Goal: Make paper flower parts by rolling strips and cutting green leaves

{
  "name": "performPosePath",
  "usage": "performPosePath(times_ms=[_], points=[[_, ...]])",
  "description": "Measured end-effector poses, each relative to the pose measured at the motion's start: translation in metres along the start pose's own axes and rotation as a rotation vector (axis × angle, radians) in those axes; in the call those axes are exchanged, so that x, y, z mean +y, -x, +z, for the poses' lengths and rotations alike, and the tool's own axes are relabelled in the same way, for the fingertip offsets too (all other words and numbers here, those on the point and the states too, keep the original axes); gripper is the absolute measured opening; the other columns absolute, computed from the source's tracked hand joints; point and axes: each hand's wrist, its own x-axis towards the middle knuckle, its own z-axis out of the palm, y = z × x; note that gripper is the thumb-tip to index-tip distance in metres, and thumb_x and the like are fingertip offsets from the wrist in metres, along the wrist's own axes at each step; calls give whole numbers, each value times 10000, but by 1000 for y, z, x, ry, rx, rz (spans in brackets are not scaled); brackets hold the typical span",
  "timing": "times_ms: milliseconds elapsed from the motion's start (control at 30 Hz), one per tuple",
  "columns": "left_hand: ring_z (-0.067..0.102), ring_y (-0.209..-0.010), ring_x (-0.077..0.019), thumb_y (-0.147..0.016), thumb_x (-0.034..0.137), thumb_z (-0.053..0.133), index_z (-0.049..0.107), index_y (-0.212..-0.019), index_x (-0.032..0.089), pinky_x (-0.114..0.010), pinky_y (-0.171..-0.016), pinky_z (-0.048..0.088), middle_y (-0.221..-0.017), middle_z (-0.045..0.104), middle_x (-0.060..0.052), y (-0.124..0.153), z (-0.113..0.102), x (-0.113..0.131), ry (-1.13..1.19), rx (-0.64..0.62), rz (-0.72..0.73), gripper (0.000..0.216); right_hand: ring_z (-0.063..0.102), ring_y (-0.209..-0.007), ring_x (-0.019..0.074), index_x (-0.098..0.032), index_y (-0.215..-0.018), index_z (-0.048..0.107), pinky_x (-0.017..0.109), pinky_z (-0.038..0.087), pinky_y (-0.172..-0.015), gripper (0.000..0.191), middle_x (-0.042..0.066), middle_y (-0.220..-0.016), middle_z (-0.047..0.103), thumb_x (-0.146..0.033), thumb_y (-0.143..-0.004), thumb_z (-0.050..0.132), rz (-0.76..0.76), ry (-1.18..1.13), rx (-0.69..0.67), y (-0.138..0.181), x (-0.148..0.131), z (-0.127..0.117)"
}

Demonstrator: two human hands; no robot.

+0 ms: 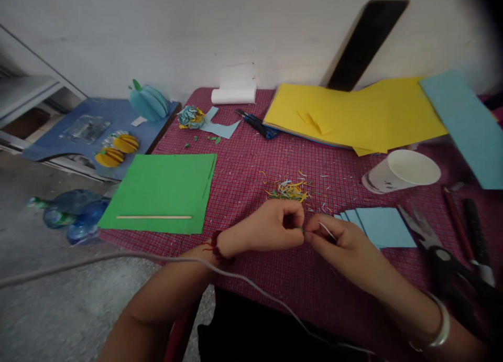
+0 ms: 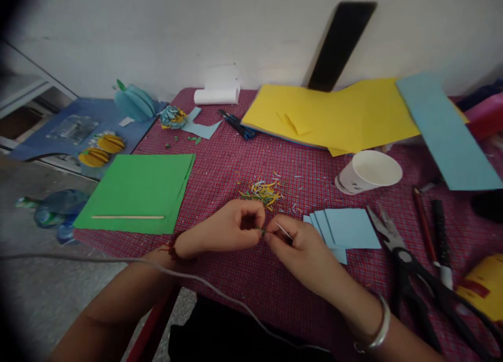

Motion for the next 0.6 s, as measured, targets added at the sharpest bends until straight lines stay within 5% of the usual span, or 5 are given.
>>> performPosePath(times_ms=[167, 333, 600], points=[[498, -624, -100, -748, 183, 605, 607, -721, 164, -245, -605, 395, -681, 570, 17, -1, -3, 7, 228, 264, -67, 33, 306, -475, 104, -217, -656, 506, 248, 248, -449, 209, -48, -522, 364, -346, -812, 558, 66, -74, 95, -2, 2, -2], [613, -784, -155, -747, 236, 693, 730, -849, 178, -285, -733, 463, -836, 705, -40, -3, 12, -1, 258, 240, -22, 123, 248, -472, 93, -215, -637, 470, 244, 216, -444, 281, -61, -525, 308, -398, -826, 568, 92, -134, 144, -2, 2, -2], [592, -744, -139, -790, 242, 671, 715, -737, 199, -286, -748, 463, -748, 670, -16, -7, 20, -11, 260, 362, 46, 81, 274, -501, 93, -209, -625, 446, 236, 226, -453, 236, -51, -555, 343, -323, -803, 551, 45, -157, 120, -6, 1, 0]])
